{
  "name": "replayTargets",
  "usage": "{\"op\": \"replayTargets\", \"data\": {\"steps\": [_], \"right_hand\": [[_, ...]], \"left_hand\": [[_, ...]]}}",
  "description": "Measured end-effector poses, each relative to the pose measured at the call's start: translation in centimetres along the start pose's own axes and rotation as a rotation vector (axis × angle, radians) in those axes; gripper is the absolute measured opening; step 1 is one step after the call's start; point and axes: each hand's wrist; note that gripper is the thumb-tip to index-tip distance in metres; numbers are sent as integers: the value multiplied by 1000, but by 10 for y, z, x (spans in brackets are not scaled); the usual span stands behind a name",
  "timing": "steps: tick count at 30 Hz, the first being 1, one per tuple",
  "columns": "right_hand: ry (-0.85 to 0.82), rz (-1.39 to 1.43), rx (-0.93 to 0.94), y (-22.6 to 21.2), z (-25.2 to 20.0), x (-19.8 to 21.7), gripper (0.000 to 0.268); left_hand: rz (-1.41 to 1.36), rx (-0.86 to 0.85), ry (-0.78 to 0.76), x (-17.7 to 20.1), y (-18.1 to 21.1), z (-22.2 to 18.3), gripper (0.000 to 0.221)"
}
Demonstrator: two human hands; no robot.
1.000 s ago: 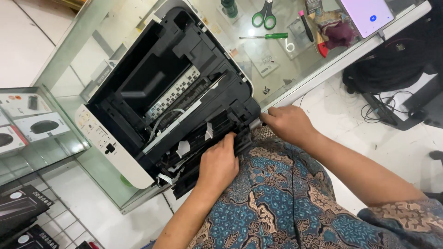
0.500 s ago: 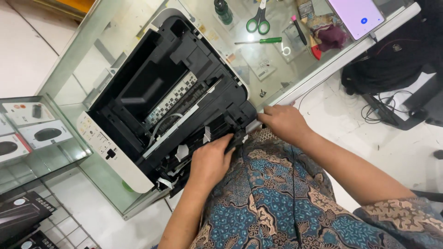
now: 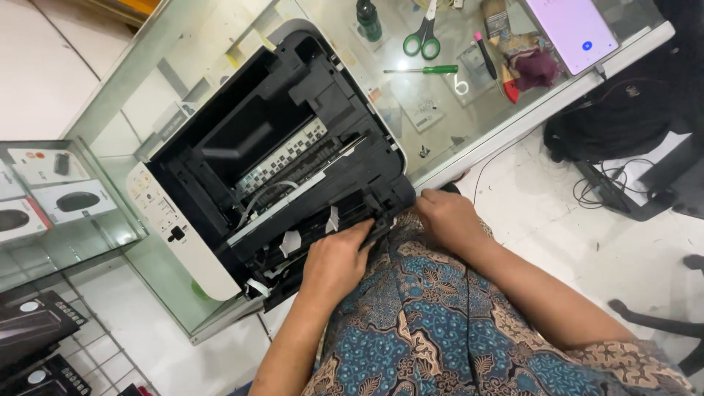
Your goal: Disassembling a printer by removing screws and plastic housing components
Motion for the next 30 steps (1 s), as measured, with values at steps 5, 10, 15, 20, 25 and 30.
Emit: {"op": "replayTargets", "data": {"steps": [5, 10, 15, 20, 25, 30], "right_hand": [[-71, -77, 84, -7, 20, 35, 15], [-63, -123, 23, 2, 14, 11, 14], [-76, -79, -33, 3, 13, 5, 14], [-120, -137, 19, 8, 18, 8, 14], [-119, -216, 13, 10, 23, 13, 14], [-89, -192, 104, 7, 46, 33, 11]], "left_hand": [[-83, -22, -19, 20, 17, -3, 50], [6, -114, 54, 17, 14, -15, 53], [150, 28, 497, 17, -36, -9, 28], [361, -72, 235, 38, -70, 26, 74], [375, -130, 120, 31, -96, 53, 86], [415, -266, 301, 23, -122, 65, 84]]}}
Point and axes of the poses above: each hand's wrist, its own z-axis towards the middle knuckle, its own x-axis out of the back of the hand, y = z × x, and after that the axes turned 7 degrees about -x, right-handed
